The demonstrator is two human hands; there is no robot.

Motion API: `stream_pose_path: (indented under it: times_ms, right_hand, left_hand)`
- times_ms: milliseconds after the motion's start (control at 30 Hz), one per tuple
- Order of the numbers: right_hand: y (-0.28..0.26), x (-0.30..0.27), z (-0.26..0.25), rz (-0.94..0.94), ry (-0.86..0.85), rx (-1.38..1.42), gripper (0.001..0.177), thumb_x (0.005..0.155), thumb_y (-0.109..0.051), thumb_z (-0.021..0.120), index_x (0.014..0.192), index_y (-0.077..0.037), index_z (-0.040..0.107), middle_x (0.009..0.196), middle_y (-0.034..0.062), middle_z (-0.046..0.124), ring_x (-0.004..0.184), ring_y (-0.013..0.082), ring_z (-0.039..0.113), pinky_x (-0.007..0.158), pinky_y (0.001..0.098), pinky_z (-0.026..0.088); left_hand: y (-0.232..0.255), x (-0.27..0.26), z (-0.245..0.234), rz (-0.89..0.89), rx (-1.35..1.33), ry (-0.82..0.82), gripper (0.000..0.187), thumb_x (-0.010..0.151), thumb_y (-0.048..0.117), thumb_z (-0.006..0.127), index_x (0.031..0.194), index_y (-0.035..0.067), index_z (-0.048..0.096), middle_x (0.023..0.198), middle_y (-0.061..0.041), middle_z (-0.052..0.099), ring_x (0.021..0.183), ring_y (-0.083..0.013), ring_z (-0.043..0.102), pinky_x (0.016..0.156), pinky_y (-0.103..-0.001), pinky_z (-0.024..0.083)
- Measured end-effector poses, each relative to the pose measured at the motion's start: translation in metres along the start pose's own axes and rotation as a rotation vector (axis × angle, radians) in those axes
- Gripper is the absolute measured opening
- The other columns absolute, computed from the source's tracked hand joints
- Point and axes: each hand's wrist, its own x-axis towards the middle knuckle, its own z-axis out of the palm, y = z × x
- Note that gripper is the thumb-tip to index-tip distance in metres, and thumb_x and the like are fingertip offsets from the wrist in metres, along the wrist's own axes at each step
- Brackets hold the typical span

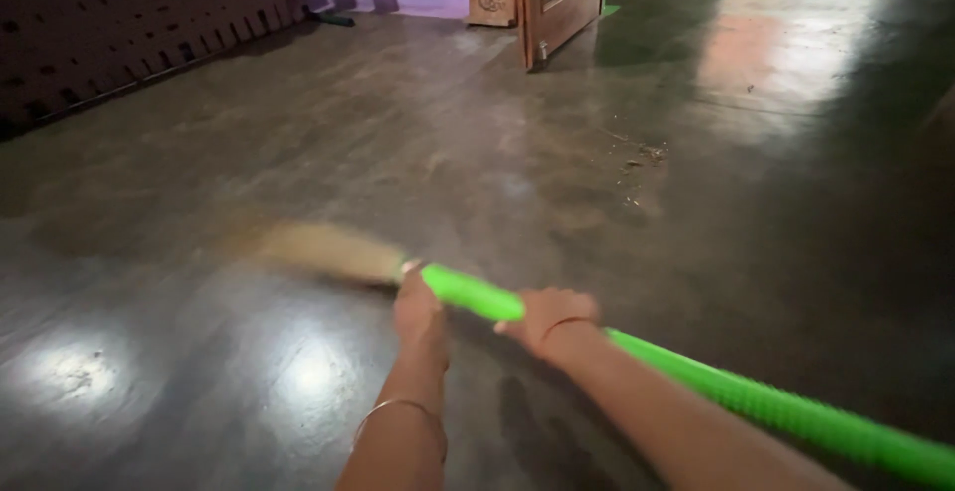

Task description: The person sweeps debris across the floor using a broom, pushing the bristles in various directions to gather the material into a single area.

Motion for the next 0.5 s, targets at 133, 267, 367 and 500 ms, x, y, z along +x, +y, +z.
stream_pose_path:
  times_ms: [133,267,367,500]
  right_hand:
    - [0.06,0.04,-0.002,0.345,0.066,0.227,0.058,0.086,-0.064,0.072,0.111,-0.012,0.075,0.103,0.0108,0.071,0.096,0.0292,0.069,0.082,0.0444,0.057]
    - [0.089,0.059,-0.021,0.575,0.036,0.594,0.054,0.089,-0.054,0.075,0.093,-0.001,0.078,0.069,0.0102,0.071,0.057,0.0217,0.068,0.057,0.0383,0.058]
    - [0.074,0.048,-0.042,0.576,0.113,0.542,0.045,0.088,-0.048,0.077,0.092,-0.003,0.079,0.071,0.009,0.074,0.056,0.0194,0.07,0.058,0.0358,0.058]
    - [0.035,0.026,-0.045,0.388,0.221,0.469,0.033,0.087,-0.033,0.074,0.113,-0.014,0.067,0.089,0.0103,0.077,0.063,0.0235,0.076,0.065,0.0388,0.061]
  left_hand:
    - [0.004,0.001,0.031,-0.078,0.071,-0.076,0.074,0.103,0.062,0.037,0.114,-0.004,0.068,0.103,-0.017,0.072,0.094,-0.0289,0.063,0.087,-0.043,0.05]
    - [0.008,-0.015,0.048,-0.227,0.151,-0.152,0.077,0.099,0.07,0.036,0.109,0.002,0.071,0.087,-0.011,0.065,0.072,-0.0241,0.054,0.068,-0.041,0.041]
    - [0.015,-0.021,0.055,-0.286,0.204,-0.197,0.077,0.099,0.072,0.038,0.108,0.002,0.07,0.08,-0.012,0.064,0.062,-0.0233,0.05,0.057,-0.04,0.036]
    - [0.007,-0.012,0.063,-0.222,0.273,-0.168,0.076,0.098,0.067,0.038,0.111,0.0,0.071,0.081,-0.015,0.07,0.062,-0.0244,0.06,0.058,-0.04,0.045]
